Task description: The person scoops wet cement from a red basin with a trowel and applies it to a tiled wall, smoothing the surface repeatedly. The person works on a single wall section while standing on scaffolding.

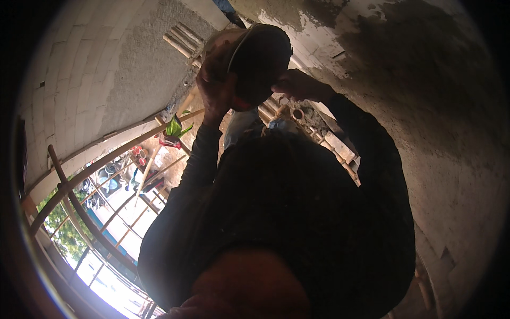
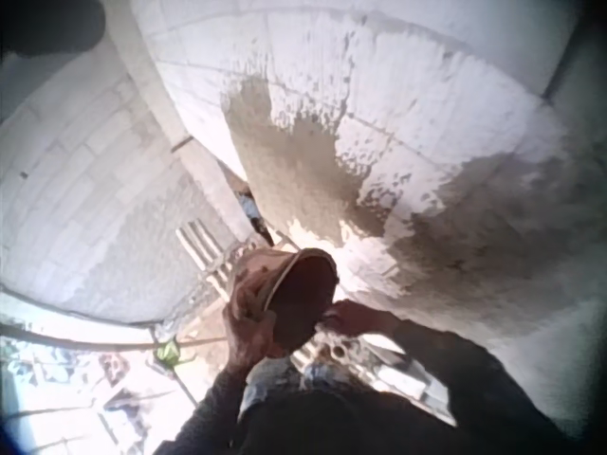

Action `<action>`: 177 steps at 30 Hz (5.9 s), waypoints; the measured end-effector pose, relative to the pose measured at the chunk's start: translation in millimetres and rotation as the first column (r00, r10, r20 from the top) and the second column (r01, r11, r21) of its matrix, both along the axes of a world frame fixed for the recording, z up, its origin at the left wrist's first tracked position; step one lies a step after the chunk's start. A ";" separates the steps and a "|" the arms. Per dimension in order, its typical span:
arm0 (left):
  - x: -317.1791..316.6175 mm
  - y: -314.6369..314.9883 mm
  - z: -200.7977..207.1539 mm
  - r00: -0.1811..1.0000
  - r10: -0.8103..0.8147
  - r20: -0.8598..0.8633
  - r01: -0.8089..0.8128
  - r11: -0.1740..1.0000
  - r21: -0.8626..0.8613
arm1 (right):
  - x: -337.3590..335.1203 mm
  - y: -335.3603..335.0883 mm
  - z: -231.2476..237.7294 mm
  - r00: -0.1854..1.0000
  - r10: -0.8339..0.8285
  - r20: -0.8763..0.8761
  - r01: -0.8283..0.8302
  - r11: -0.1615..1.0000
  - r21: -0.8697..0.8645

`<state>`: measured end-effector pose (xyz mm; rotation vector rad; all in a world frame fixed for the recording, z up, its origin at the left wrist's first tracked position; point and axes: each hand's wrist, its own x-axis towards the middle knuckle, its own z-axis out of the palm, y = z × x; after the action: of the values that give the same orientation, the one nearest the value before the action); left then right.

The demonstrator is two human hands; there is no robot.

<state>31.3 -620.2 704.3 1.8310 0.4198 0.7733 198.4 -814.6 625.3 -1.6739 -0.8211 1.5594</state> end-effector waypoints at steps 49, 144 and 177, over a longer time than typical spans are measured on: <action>-120.1 111.7 -101.1 0.848 0.525 -0.067 -0.525 0.851 0.023 | 44.9 -88.7 151.7 0.905 -0.407 0.126 0.368 0.895 0.251; -125.8 126.1 -43.0 0.818 0.575 0.009 -0.528 0.756 -0.387 | -1.8 15.6 157.5 0.950 -0.092 0.299 0.040 0.984 0.176; -48.3 87.7 9.9 0.905 0.416 -0.089 -0.420 0.907 -0.022 | -81.9 76.7 32.4 0.424 -0.138 0.895 -0.273 0.923 0.271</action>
<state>-17.0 -532.5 714.2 1.7591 0.8981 0.9713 116.5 -737.9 657.6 -2.1414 -1.6318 0.2833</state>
